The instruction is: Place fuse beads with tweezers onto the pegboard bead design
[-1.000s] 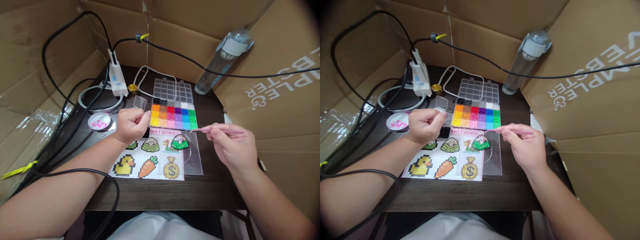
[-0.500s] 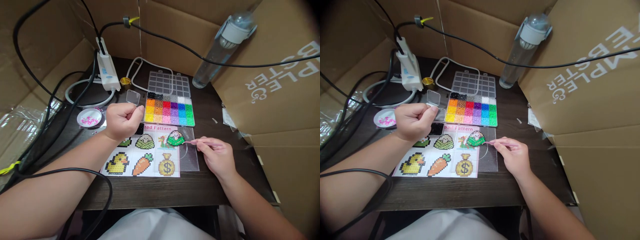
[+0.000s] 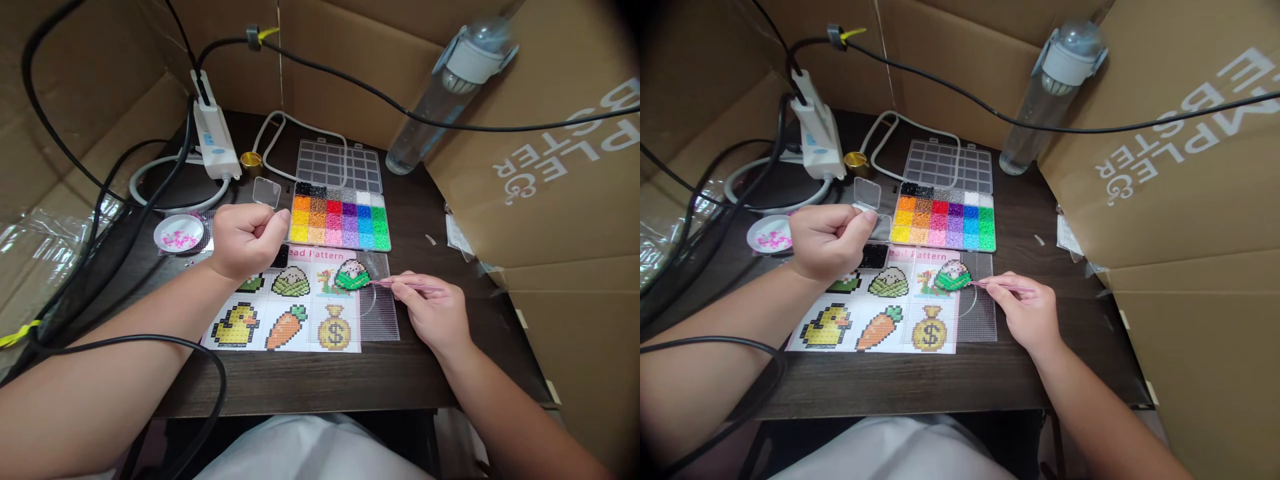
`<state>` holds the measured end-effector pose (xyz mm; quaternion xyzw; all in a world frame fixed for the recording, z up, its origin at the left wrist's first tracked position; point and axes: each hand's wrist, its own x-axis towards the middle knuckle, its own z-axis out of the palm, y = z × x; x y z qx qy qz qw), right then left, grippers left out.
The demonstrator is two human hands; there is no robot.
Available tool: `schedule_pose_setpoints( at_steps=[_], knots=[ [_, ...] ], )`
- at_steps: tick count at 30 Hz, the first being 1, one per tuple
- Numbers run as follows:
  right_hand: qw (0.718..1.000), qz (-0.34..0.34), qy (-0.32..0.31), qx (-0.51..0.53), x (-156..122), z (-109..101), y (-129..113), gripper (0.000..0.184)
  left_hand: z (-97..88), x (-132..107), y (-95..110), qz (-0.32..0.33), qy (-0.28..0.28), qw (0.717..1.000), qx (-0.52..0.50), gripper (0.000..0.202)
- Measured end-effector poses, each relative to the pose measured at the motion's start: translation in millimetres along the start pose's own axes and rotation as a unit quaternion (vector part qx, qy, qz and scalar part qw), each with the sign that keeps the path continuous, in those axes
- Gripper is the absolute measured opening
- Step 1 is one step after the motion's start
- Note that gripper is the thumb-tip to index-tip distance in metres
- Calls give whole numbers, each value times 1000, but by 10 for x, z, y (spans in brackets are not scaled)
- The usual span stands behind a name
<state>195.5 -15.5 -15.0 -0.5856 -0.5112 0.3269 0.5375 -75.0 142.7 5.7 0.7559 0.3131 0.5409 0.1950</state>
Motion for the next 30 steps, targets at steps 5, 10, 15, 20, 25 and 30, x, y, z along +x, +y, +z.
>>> schedule_pose_setpoints(
  at_steps=[5, 10, 15, 20, 25, 30],
  knots=[
    [1000, 8, -8, 1, 9, 8, -27, 14, 5, 16, -1, 20, 2, 1000, -1, 54],
    [1000, 7, -7, -2, 8, 3, -43, 14, 3, 26, 5, 22, 5, 1000, -1, 54],
    [1000, 14, -4, 16, -6, -17, 11, 11, 4, 5, 13, 2, -1, 1000, 3, 55],
    [993, 47, 44, 98, 11, -26, 16, 7, 6, -9, 20, -7, -4, 1000, 7, 55],
    [967, 116, 49, 222, 113, -123, -25, 17, 1, -8, 8, -12, -6, 1000, 10, 54],
    [952, 147, 25, 267, 243, -262, -1, 16, 2, 10, 10, -18, 4, 1000, 4, 52]
  ],
)
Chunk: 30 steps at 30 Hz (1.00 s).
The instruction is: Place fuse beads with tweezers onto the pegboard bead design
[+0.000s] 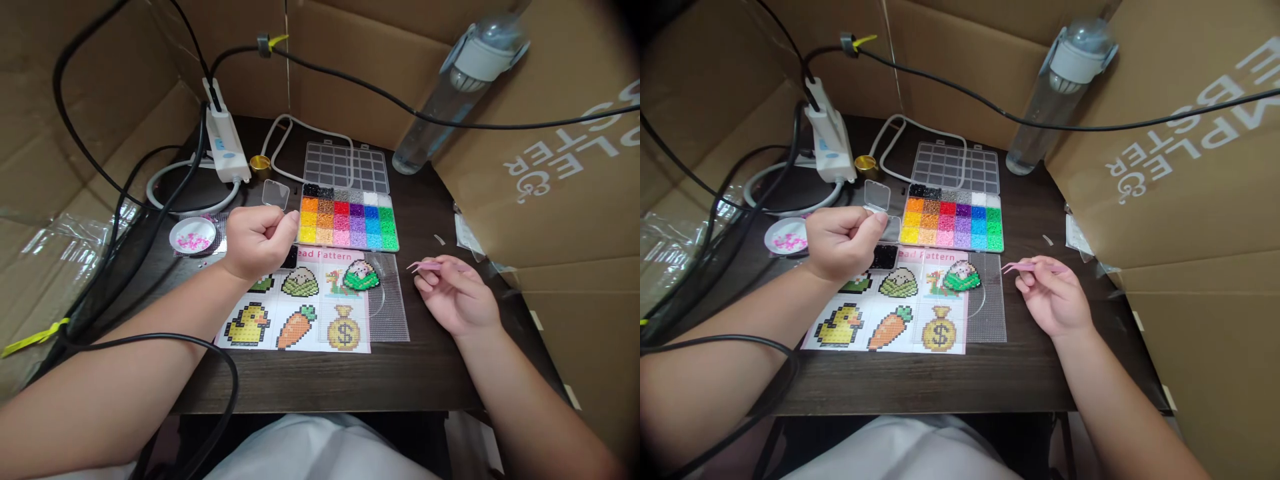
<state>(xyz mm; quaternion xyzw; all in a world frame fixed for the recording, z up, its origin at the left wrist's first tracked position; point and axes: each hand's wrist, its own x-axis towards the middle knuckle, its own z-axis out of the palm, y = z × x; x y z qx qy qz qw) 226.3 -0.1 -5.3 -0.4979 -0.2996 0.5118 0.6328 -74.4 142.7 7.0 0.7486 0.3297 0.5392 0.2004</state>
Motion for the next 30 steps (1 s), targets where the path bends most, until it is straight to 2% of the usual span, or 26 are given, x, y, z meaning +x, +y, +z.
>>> schedule_pose_setpoints(
  at_steps=[5, 10, 16, 23, 30],
  knots=[
    [1000, 2, -8, 9, 32, -26, -31, 11, -11, 12, 17, -29, 8, 999, 9, 52],
    [999, 7, -18, 29, 19, -6, -62, 8, -8, 15, 4, -3, 10, 1000, -12, 53],
    [1000, 9, -7, -7, 28, 14, -89, 18, -5, 20, 14, -3, 11, 1000, -2, 53],
    [999, 41, 11, 33, 38, 26, -95, 8, -2, 7, -5, -5, 9, 1000, -9, 53],
    [999, 28, -21, 6, 21, -13, -72, 6, 1, -14, 14, -22, 2, 1000, -17, 52]
  ],
)
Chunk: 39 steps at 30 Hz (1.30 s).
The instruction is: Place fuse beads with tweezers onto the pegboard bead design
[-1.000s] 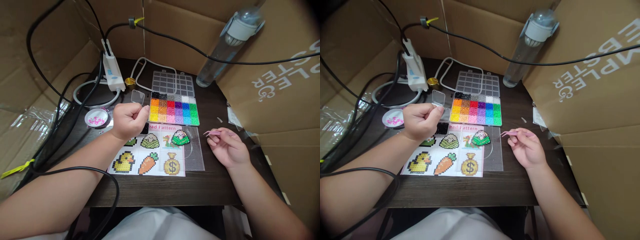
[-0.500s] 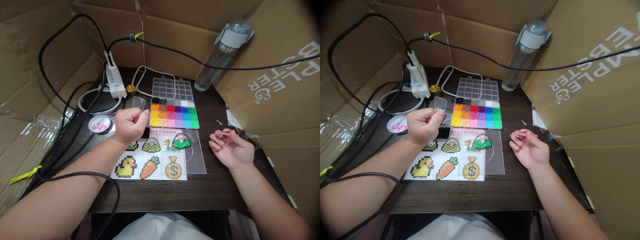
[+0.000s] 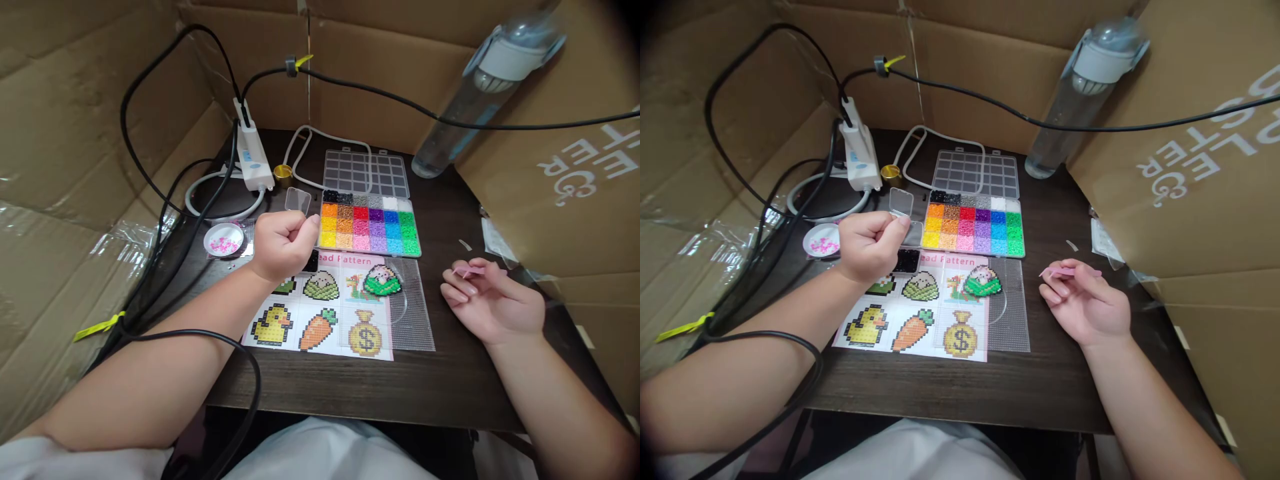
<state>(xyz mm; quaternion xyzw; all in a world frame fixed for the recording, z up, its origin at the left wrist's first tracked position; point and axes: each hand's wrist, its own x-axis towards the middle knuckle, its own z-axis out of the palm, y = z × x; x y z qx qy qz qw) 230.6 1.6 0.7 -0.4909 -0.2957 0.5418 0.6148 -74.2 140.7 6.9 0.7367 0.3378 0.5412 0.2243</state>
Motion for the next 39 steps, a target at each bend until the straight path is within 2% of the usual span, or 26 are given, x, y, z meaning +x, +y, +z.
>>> schedule_pose_setpoints(
  at_steps=[7, 12, 20, 31, 36, 39],
  knots=[
    [1000, -1, 2, -12, 7, -26, 29, 3, -6, -10, 12, -1, -19, 1000, -25, 52],
    [999, -3, 6, -44, 3, -26, 25, 9, -8, -7, 12, -1, -18, 999, -28, 52],
    [1000, -1, -19, -17, 7, -19, 7, 5, 4, -6, 15, -12, -14, 999, -33, 52],
    [997, -22, -39, -57, 11, -55, 14, 4, 13, -1, 16, -12, -13, 999, -27, 51],
    [999, -9, -31, -32, -1, -35, 1, 9, 14, -8, 5, -12, -14, 999, -28, 52],
    [998, -15, -34, -43, -5, -32, -1, 5, 14, -10, 3, -14, -14, 999, -28, 52]
  ],
)
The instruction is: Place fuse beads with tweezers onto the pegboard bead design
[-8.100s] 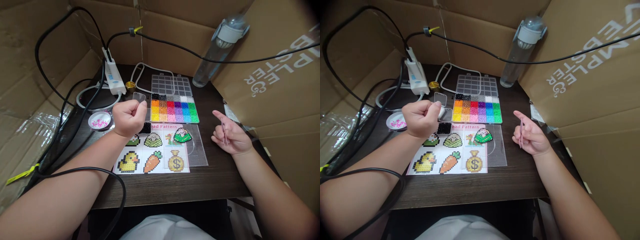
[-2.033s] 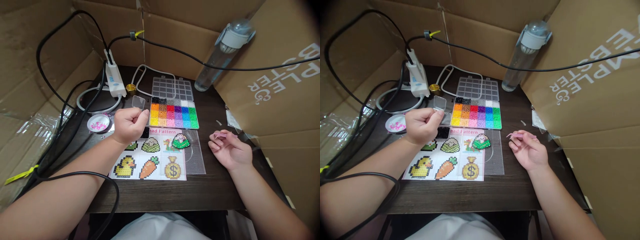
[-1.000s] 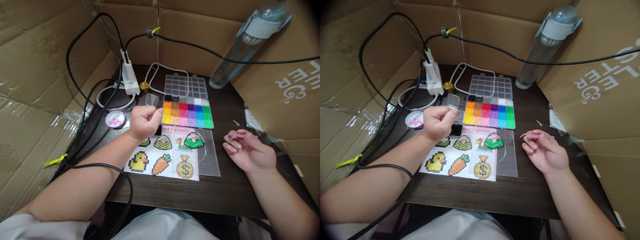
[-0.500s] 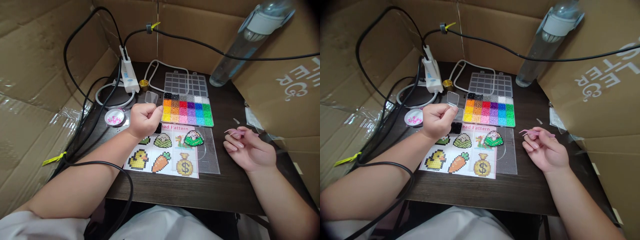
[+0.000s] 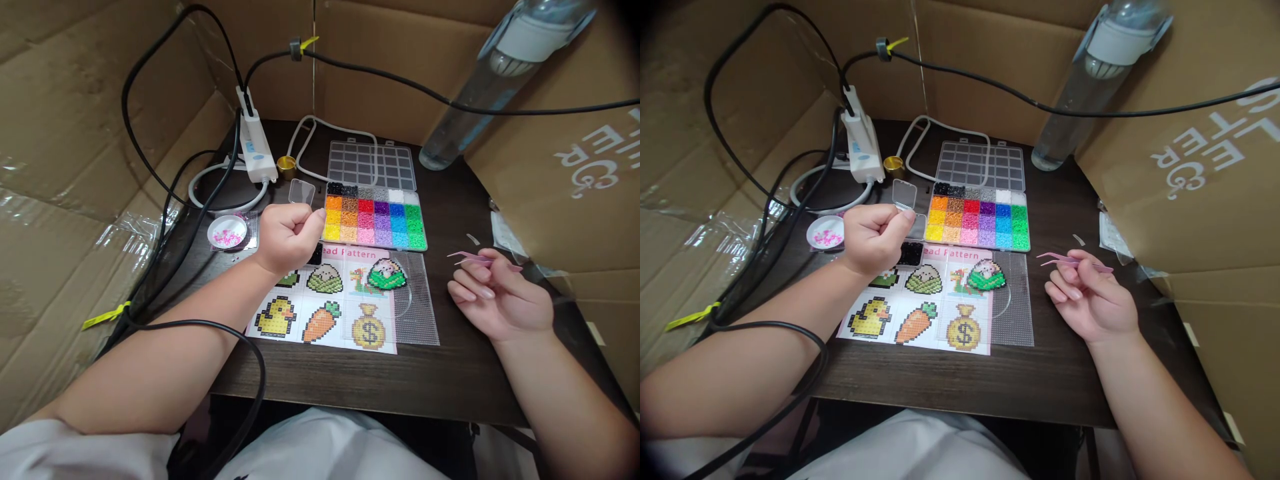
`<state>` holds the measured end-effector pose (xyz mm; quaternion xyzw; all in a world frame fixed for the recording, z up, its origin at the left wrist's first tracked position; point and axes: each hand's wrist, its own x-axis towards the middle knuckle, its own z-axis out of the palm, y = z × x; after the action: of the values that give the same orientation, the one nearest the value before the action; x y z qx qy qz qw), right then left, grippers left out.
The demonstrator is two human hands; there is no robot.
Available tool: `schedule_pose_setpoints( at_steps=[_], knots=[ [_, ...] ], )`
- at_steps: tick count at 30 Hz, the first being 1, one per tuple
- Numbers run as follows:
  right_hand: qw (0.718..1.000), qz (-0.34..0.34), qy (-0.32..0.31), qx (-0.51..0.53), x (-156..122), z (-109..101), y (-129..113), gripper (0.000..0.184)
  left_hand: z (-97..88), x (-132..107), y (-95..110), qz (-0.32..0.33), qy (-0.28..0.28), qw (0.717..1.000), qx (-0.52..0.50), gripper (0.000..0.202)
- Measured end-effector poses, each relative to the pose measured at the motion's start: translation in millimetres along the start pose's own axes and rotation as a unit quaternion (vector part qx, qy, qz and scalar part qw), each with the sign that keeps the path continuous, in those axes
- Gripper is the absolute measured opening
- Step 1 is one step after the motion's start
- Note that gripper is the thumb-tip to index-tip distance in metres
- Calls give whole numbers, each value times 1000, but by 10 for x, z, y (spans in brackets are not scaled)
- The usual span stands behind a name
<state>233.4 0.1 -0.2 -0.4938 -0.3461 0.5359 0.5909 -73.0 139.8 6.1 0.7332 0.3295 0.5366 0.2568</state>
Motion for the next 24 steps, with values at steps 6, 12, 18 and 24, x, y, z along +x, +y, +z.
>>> schedule_pose_setpoints(
  at_steps=[6, 12, 18, 24],
  knots=[
    [1000, 10, 3, 26, 6, -10, 5, 7, 2, 7, 10, 2, 2, 1000, 3, 52],
    [999, 24, 22, 43, -4, 50, -23, 9, 0, 27, 16, 15, 7, 1000, 12, 52],
    [998, 24, 22, 50, 5, 77, -33, 10, -4, 36, 21, 9, 3, 1000, 17, 51],
    [1000, -14, 1, -11, 15, 81, -30, 7, -3, 29, 8, -2, 5, 1000, 16, 52]
  ],
)
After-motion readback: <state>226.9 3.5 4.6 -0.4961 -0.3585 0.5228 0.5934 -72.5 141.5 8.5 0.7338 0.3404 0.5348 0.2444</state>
